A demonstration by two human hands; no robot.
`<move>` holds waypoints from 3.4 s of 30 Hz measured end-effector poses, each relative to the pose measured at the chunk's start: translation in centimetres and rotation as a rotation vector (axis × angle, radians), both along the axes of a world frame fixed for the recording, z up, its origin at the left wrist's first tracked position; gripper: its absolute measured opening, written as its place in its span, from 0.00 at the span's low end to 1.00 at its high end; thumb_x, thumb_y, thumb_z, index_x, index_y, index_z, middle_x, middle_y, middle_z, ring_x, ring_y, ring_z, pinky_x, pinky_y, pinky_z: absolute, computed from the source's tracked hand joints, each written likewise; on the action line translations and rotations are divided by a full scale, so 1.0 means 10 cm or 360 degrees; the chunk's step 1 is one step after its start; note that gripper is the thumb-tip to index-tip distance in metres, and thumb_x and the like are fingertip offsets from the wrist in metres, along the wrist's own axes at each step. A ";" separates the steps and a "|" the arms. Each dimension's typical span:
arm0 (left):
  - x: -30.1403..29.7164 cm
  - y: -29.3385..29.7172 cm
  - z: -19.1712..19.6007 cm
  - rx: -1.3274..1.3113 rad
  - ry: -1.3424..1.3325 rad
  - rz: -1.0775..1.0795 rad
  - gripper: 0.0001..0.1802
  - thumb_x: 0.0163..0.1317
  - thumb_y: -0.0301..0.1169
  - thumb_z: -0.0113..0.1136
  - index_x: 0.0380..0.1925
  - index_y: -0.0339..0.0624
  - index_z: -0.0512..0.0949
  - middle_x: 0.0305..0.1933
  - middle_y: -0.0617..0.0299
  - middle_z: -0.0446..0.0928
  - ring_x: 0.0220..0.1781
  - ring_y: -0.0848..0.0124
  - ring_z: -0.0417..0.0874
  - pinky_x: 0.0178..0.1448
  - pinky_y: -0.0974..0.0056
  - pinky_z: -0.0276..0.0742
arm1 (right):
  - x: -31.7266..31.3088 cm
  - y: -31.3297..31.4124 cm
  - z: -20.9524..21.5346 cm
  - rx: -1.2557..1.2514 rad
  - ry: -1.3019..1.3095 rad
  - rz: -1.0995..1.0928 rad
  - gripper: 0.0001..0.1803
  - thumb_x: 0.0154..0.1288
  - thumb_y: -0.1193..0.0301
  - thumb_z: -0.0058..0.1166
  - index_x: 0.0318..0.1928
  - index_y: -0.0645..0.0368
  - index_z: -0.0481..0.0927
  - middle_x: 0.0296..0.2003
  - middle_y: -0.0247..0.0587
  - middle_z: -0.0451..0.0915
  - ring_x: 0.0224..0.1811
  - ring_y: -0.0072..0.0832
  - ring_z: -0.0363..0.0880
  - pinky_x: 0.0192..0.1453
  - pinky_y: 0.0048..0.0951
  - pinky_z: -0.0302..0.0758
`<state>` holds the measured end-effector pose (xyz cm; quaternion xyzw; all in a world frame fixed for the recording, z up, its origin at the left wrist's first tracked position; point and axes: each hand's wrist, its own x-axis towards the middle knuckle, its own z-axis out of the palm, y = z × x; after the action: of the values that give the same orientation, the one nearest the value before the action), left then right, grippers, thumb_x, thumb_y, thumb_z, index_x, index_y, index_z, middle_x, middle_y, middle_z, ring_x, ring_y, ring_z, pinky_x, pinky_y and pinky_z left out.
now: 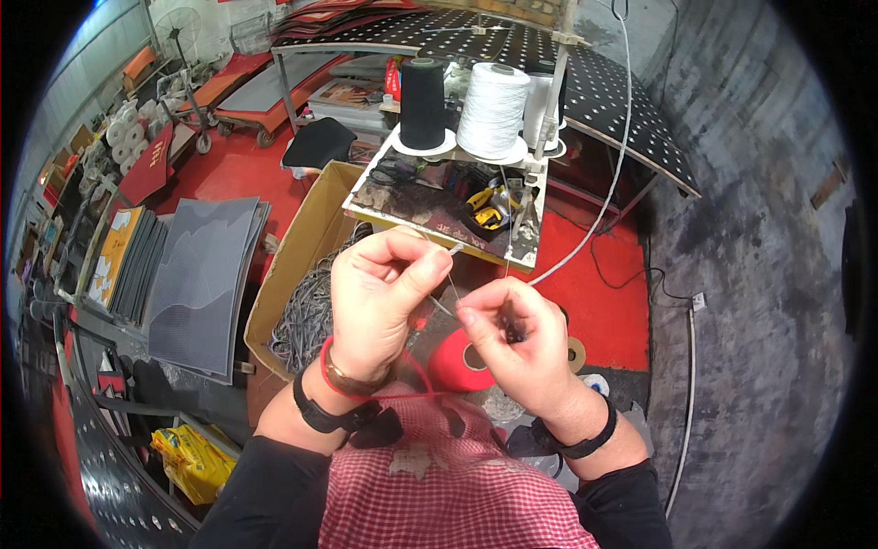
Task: The person picks up a red spool of thread, cuts a length of it with shears, and then threads a sewing machine to sew the edge of a gray mat.
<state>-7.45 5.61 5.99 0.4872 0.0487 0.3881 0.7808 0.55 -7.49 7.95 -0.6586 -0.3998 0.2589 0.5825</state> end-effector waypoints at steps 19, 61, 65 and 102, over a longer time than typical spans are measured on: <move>-0.11 0.05 -0.01 0.0312 -0.0069 0.0026 0.02 0.54 0.19 0.59 0.26 0.31 0.76 0.26 0.62 0.71 0.20 0.82 0.70 0.21 0.78 0.65 | 0.04 0.19 -0.04 0.0277 -0.0456 0.0123 0.16 0.48 0.76 0.63 0.41 0.61 0.78 0.48 0.45 0.76 0.37 0.24 0.78 0.36 0.21 0.75; 0.08 0.17 0.00 0.0239 0.0059 -0.0070 0.02 0.55 0.20 0.58 0.25 0.33 0.76 0.25 0.65 0.72 0.19 0.86 0.66 0.21 0.80 0.59 | 0.16 0.06 0.06 0.0273 -0.2083 -0.0059 0.17 0.40 0.71 0.53 0.36 0.57 0.79 0.18 0.28 0.67 0.15 0.22 0.67 0.17 0.24 0.59; 0.09 0.32 0.06 0.0624 0.0591 -0.0387 0.04 0.51 0.22 0.60 0.21 0.34 0.76 0.22 0.68 0.72 0.20 0.86 0.66 0.23 0.79 0.60 | 0.24 0.02 0.16 0.0361 -0.2099 0.0060 0.17 0.38 0.70 0.56 0.35 0.55 0.79 0.17 0.28 0.67 0.14 0.21 0.66 0.17 0.24 0.58; 0.14 -0.17 -0.16 -0.0479 -0.0265 -0.0521 0.02 0.59 0.20 0.53 0.33 0.36 0.73 0.34 0.64 0.75 0.36 0.79 0.76 0.42 0.74 0.72 | 0.10 0.22 -0.06 0.0746 -0.1792 -0.0574 0.10 0.40 0.80 0.61 0.27 0.59 0.76 0.14 0.32 0.69 0.13 0.21 0.66 0.16 0.21 0.63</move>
<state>-6.06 3.90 4.37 0.3331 -0.0382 0.2836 0.8984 1.56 -5.30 7.30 -0.6060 -0.5736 -0.3235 0.4462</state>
